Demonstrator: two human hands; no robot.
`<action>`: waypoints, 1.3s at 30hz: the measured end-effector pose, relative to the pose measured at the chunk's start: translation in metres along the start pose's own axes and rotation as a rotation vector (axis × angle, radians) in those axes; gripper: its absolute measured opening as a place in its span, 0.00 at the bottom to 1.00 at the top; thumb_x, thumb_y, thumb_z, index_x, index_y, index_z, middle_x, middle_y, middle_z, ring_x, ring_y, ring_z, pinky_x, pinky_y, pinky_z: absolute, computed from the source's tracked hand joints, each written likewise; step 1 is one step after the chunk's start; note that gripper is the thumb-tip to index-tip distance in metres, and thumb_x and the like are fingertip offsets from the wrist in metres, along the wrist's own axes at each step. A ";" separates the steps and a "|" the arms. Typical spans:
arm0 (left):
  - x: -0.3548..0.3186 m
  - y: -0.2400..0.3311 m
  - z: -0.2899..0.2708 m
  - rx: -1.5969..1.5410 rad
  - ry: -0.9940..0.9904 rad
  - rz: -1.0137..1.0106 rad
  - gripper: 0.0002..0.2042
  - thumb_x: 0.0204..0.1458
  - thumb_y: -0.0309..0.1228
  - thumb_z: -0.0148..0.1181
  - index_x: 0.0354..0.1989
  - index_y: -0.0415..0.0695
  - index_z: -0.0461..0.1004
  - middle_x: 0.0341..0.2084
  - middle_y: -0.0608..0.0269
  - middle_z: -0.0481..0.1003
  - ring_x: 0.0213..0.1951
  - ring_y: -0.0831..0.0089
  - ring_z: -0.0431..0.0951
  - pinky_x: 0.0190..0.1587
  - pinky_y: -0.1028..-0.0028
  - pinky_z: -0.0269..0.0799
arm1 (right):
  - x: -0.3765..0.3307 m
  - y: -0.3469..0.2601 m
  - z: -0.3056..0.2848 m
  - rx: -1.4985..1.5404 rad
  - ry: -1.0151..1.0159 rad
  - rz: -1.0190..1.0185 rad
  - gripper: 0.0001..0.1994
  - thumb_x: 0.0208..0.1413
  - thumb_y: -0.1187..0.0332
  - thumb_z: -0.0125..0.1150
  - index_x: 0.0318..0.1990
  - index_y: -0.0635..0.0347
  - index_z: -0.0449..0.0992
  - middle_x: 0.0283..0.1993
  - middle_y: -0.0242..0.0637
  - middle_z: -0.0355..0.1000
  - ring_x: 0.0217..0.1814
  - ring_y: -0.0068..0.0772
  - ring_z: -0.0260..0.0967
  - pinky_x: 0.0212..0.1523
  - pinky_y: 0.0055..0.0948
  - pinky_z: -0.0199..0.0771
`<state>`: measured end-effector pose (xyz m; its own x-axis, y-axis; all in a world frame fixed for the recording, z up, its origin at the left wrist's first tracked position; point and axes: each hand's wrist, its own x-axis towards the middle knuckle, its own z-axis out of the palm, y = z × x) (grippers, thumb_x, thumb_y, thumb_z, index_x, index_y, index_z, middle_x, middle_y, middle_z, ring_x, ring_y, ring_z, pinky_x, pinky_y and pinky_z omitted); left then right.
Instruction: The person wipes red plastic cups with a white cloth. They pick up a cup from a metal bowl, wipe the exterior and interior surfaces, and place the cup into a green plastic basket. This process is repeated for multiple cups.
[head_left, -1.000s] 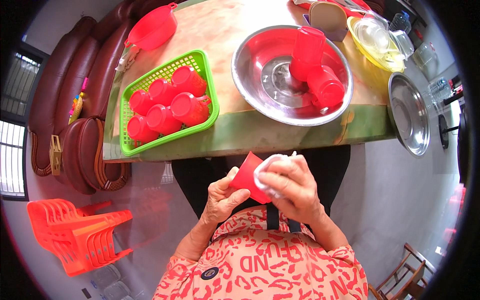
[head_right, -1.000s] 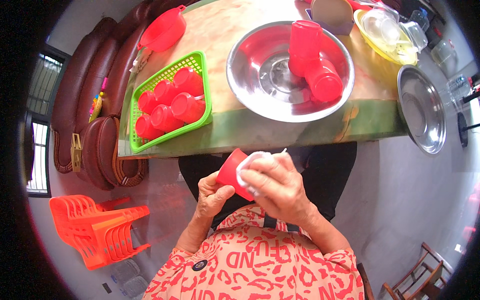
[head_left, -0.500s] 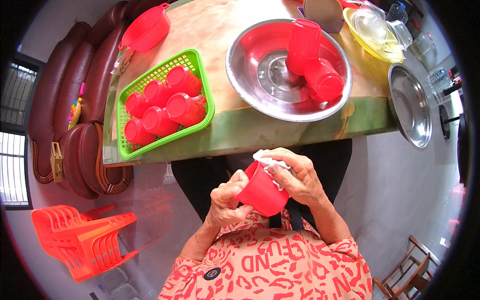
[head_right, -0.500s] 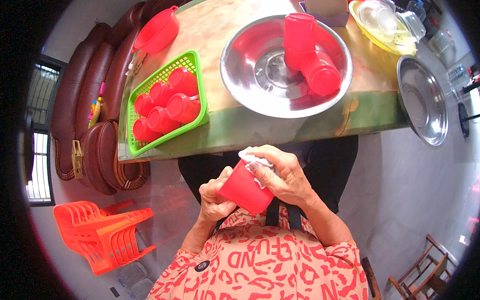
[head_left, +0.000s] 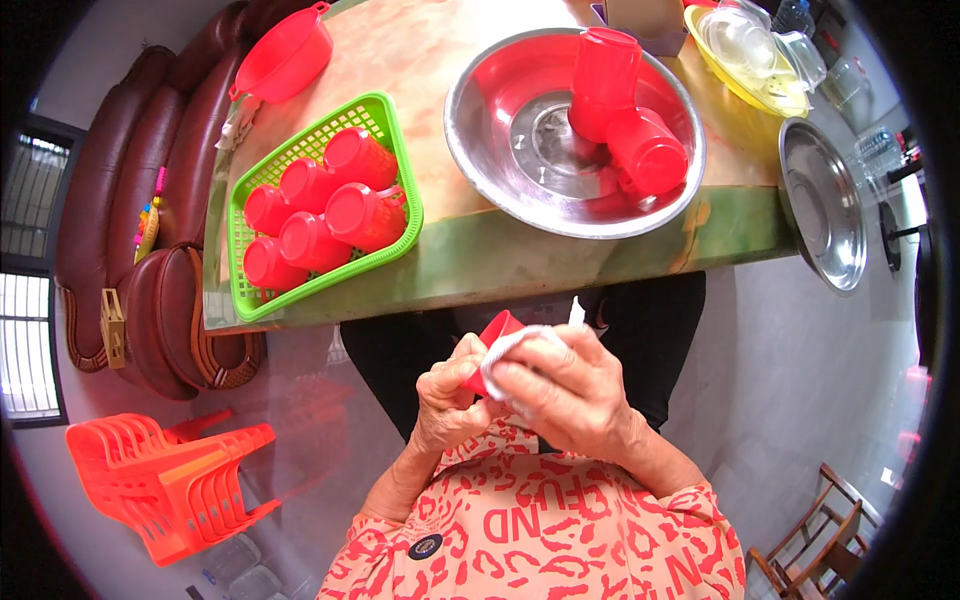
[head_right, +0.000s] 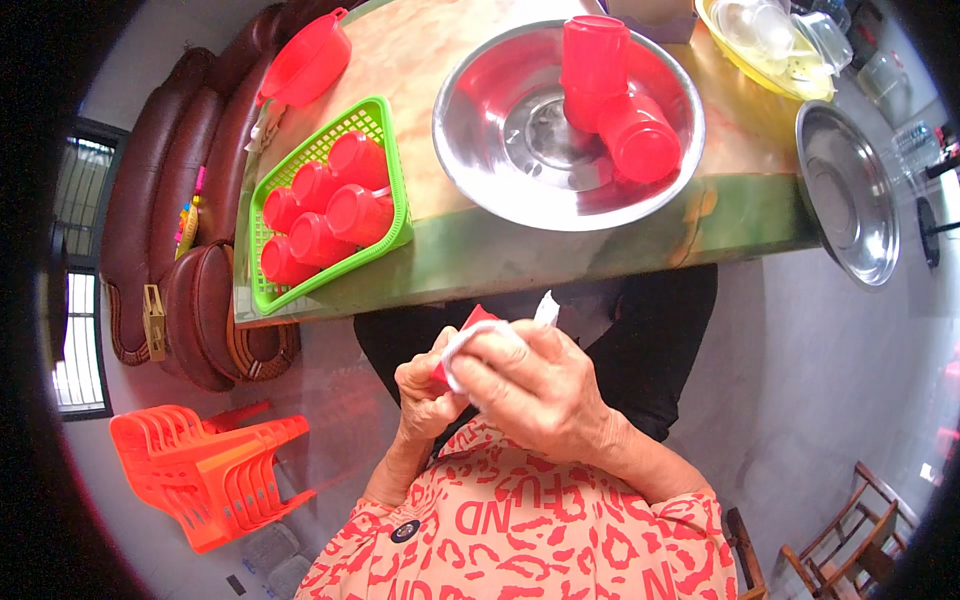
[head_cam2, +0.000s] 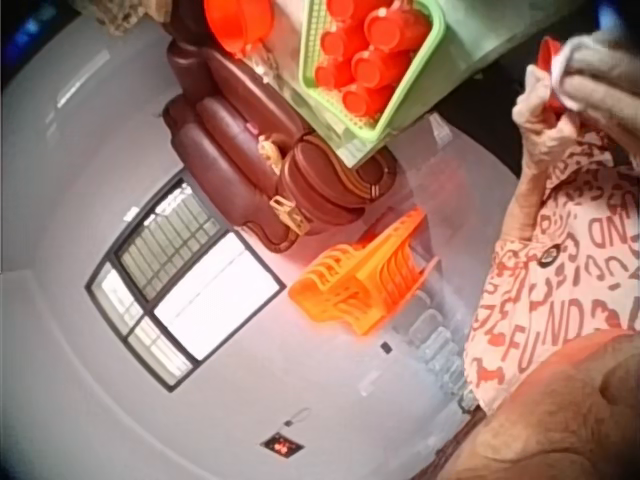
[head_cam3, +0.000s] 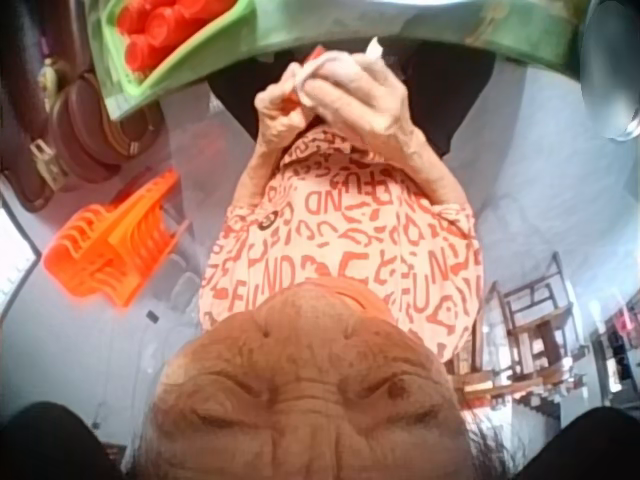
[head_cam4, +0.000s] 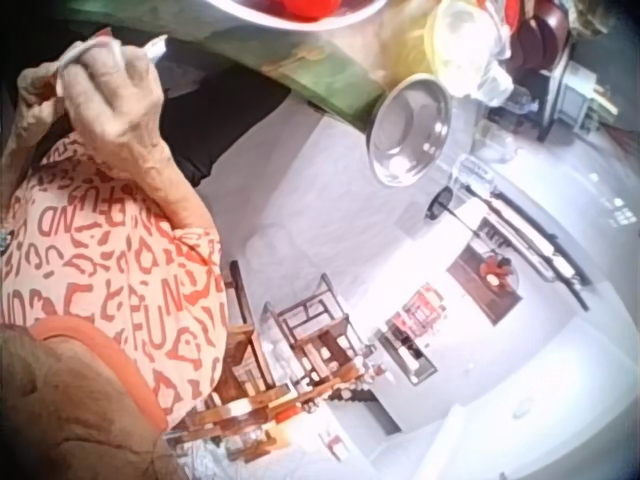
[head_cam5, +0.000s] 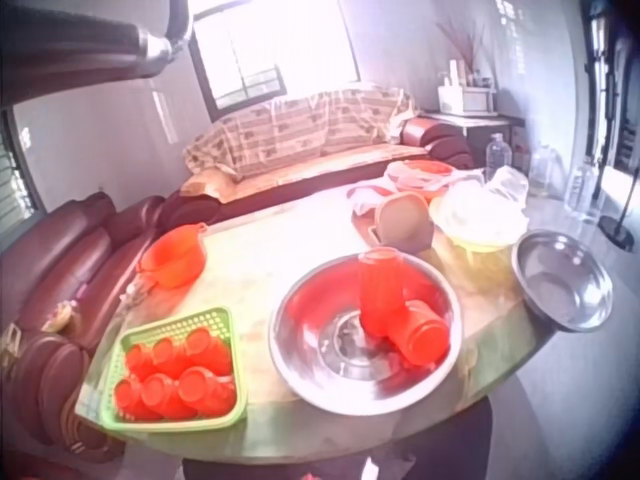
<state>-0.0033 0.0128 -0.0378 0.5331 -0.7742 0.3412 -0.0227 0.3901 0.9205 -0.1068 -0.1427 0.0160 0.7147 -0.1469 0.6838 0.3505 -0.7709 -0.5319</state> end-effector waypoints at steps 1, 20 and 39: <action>0.001 0.001 0.000 0.016 -0.001 -0.008 0.22 0.37 0.14 0.61 0.45 0.42 0.76 0.34 0.62 0.78 0.35 0.69 0.67 0.44 0.70 0.65 | 0.000 0.005 -0.001 0.028 -0.014 0.049 0.20 0.36 0.72 0.66 0.42 0.63 0.76 0.45 0.39 0.71 0.39 0.41 0.70 0.39 0.35 0.73; 0.007 0.007 0.008 0.196 0.087 -0.106 0.17 0.39 0.15 0.62 0.42 0.38 0.77 0.32 0.62 0.75 0.35 0.71 0.69 0.41 0.73 0.66 | -0.010 -0.011 0.010 -0.203 -0.058 -0.048 0.21 0.35 0.74 0.65 0.44 0.62 0.78 0.45 0.38 0.72 0.43 0.41 0.69 0.42 0.36 0.69; 0.003 0.024 0.000 -0.140 0.337 -0.117 0.12 0.43 0.13 0.62 0.38 0.35 0.77 0.37 0.64 0.71 0.41 0.76 0.71 0.47 0.76 0.67 | 0.005 -0.017 0.014 -0.120 -0.063 0.047 0.24 0.40 0.77 0.64 0.50 0.64 0.74 0.51 0.48 0.69 0.51 0.51 0.66 0.51 0.43 0.64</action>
<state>-0.0020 0.0196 -0.0151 0.7738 -0.6195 0.1325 0.1577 0.3909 0.9068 -0.1006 -0.1223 0.0216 0.7665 -0.1478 0.6250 0.2441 -0.8331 -0.4963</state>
